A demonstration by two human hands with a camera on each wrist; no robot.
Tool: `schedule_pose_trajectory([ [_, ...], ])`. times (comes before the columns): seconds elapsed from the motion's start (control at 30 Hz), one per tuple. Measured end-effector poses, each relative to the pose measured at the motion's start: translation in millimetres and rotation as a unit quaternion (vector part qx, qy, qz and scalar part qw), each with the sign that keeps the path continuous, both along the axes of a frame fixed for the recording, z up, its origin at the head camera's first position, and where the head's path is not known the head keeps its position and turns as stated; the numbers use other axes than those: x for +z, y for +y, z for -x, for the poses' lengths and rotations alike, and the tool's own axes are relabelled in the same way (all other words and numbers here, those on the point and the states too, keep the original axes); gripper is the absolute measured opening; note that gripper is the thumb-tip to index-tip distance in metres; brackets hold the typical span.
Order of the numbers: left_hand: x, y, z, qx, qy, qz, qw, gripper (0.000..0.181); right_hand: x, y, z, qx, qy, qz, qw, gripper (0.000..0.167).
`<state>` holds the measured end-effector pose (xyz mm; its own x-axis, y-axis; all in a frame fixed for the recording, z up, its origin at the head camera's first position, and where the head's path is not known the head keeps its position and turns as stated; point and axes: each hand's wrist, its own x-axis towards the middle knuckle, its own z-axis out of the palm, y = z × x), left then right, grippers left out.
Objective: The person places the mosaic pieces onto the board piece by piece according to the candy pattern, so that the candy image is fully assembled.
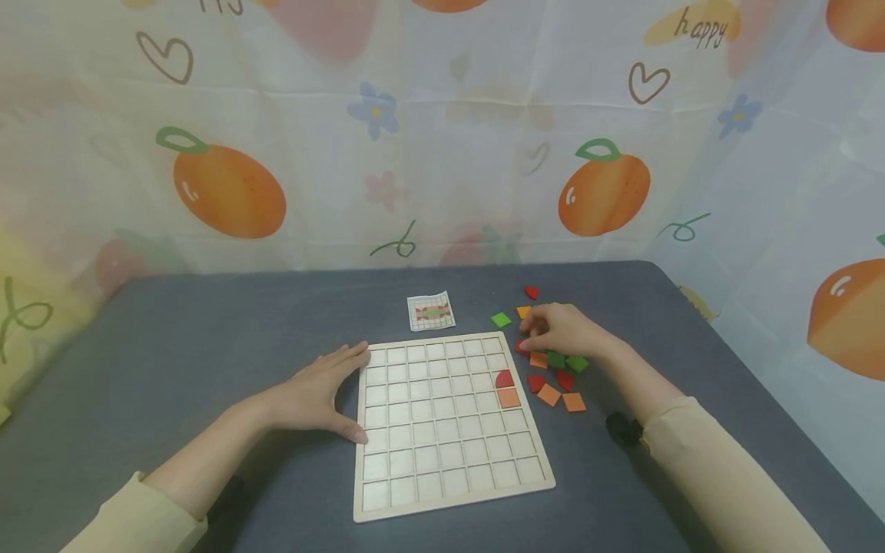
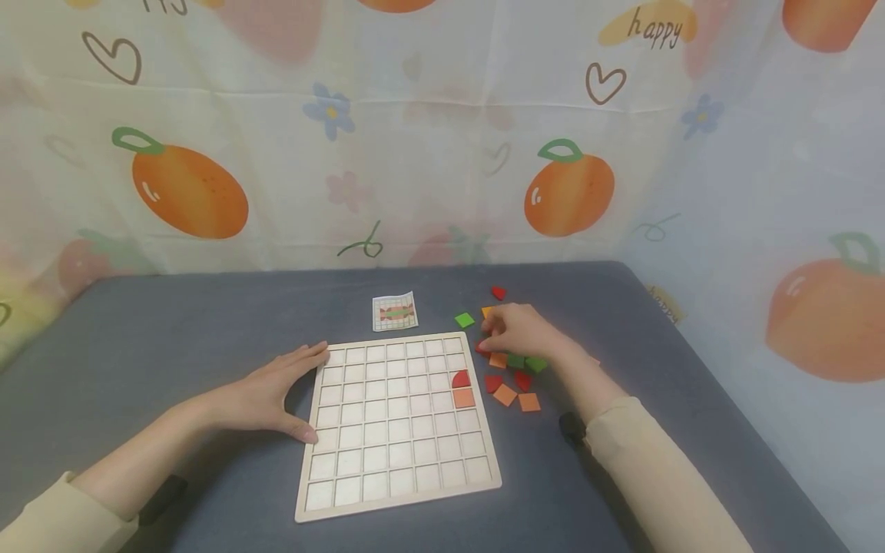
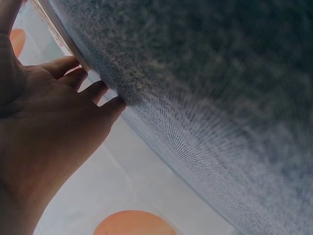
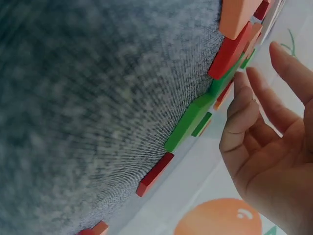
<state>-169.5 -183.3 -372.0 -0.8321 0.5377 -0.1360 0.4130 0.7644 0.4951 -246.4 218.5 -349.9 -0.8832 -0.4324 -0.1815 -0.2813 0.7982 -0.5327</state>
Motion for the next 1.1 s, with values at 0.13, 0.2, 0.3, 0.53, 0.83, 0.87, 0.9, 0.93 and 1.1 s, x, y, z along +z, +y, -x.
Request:
schedule_pose_trajectory([
  [0.13,1.3,0.3,-0.4,0.000,-0.002,-0.002,1.0000,0.121,-2.5,-1.7,-0.6,0.005,0.004,-0.012,0.9999,0.031],
  [0.2,1.8,0.6,-0.5,0.000,-0.003,-0.002,1.0000,0.121,-3.1,-2.4,-1.4,0.008,0.008,-0.016,0.9998,0.029],
  [0.3,2.1,0.9,-0.6,0.000,-0.003,-0.002,1.0000,0.121,-3.5,-3.0,-2.5,0.009,0.011,-0.018,0.9997,0.025],
  [0.53,1.8,1.0,-0.4,0.002,-0.004,0.000,1.0000,0.121,-4.5,-3.8,-3.1,0.007,0.010,-0.013,0.9998,0.019],
  [0.83,3.1,1.4,-0.9,0.003,-0.008,-0.002,1.0000,0.121,-3.0,-6.2,-4.7,0.006,0.020,0.003,0.9998,0.017],
  [0.87,3.3,1.4,-1.1,0.003,-0.009,-0.003,1.0000,0.121,-2.5,-6.3,-5.0,0.007,0.022,0.005,0.9997,0.016],
  [0.9,3.4,1.4,-1.2,0.003,-0.009,-0.003,1.0000,0.121,-2.0,-6.3,-5.2,0.008,0.024,0.009,0.9997,0.016],
  [0.93,3.6,1.3,-1.3,0.002,-0.010,-0.004,0.9999,0.121,-1.3,-6.3,-5.4,0.009,0.025,0.013,0.9996,0.015],
  [1.1,3.3,0.9,-1.4,0.002,-0.007,-0.005,1.0000,0.121,4.8,-5.1,-5.8,0.012,0.021,0.044,0.9988,0.024],
])
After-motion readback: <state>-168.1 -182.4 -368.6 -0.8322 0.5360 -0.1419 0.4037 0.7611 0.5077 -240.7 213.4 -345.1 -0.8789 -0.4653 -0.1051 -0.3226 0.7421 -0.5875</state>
